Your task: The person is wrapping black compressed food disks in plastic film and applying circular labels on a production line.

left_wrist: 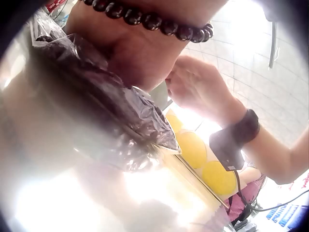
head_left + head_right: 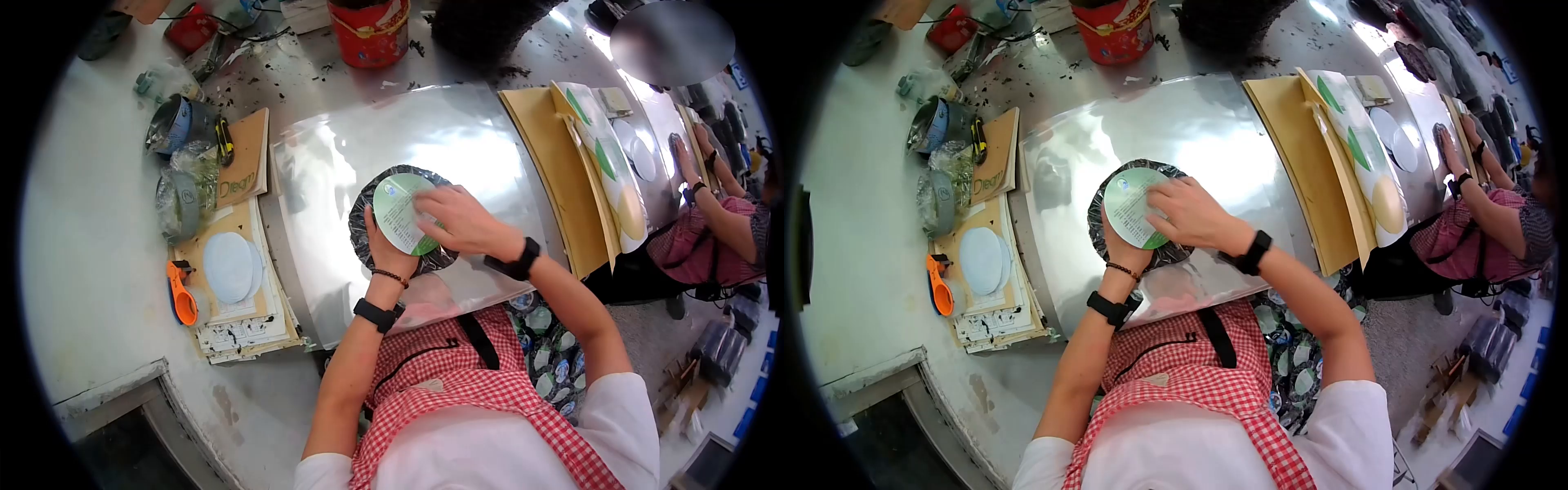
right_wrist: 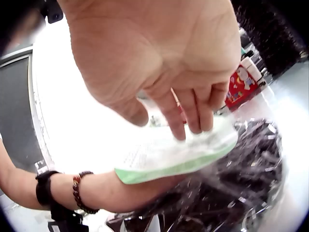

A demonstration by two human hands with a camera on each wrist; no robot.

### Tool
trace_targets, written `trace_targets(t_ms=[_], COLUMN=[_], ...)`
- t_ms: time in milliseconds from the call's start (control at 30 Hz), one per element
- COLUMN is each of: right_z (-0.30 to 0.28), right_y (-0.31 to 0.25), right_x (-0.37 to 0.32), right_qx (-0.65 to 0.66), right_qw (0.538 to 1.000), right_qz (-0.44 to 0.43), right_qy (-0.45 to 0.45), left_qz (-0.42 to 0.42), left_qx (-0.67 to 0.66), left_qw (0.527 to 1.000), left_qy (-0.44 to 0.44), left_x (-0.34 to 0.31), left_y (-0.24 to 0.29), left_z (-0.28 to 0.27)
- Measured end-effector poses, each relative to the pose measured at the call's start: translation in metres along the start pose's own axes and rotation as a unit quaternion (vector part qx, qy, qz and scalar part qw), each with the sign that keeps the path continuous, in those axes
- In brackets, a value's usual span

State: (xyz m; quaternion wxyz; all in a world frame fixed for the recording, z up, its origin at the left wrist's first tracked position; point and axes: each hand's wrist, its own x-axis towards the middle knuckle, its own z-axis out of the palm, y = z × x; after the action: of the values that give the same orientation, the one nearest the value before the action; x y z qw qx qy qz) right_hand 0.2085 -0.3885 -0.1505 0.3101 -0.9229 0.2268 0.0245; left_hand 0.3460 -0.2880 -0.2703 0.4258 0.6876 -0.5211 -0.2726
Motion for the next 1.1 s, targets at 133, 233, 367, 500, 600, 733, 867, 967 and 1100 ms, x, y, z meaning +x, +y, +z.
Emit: trace_targets(t_ms=[133, 233, 367, 500, 600, 733, 867, 967, 1100], right_z=[0.067, 0.077, 0.077, 0.076, 0.077, 0.099, 0.103, 0.096, 0.067], right_y=[0.019, 0.021, 0.022, 0.004, -0.007, 0.003, 0.004, 0.015, 0.021], right_x=[0.043, 0.049, 0.051, 0.045, 0.040, 0.046, 0.042, 0.041, 0.014], right_qx=[0.090, 0.082, 0.094, -0.042, -0.181, -0.116, -0.129, -0.146, -0.127], right_qw=[0.980, 0.980, 0.974, 0.971, 0.958, 0.958, 0.959, 0.958, 0.973], right_qz=[-0.044, 0.007, -0.002, -0.065, -0.094, -0.047, -0.045, -0.071, -0.136], right_qy=[0.173, 0.180, 0.206, 0.226, 0.203, 0.259, 0.248, 0.235, 0.139], left_qz=[0.052, 0.036, 0.036, 0.083, 0.124, 0.146, 0.130, 0.137, 0.078], left_qx=[0.222, 0.053, -0.243, 0.367, 0.272, 0.044, 0.091, 0.279, 0.365], left_qw=[0.974, 0.997, 0.966, 0.919, 0.949, 0.988, 0.986, 0.947, 0.918], left_qy=[0.002, -0.041, -0.083, -0.117, -0.104, 0.019, -0.056, -0.082, -0.136], left_x=[0.008, 0.006, 0.001, -0.027, -0.021, -0.044, -0.024, -0.022, -0.024], left_y=[0.018, 0.011, 0.011, 0.017, -0.001, -0.017, 0.029, 0.009, 0.011], left_z=[-0.005, -0.025, -0.075, -0.059, -0.051, -0.072, -0.062, -0.040, -0.060])
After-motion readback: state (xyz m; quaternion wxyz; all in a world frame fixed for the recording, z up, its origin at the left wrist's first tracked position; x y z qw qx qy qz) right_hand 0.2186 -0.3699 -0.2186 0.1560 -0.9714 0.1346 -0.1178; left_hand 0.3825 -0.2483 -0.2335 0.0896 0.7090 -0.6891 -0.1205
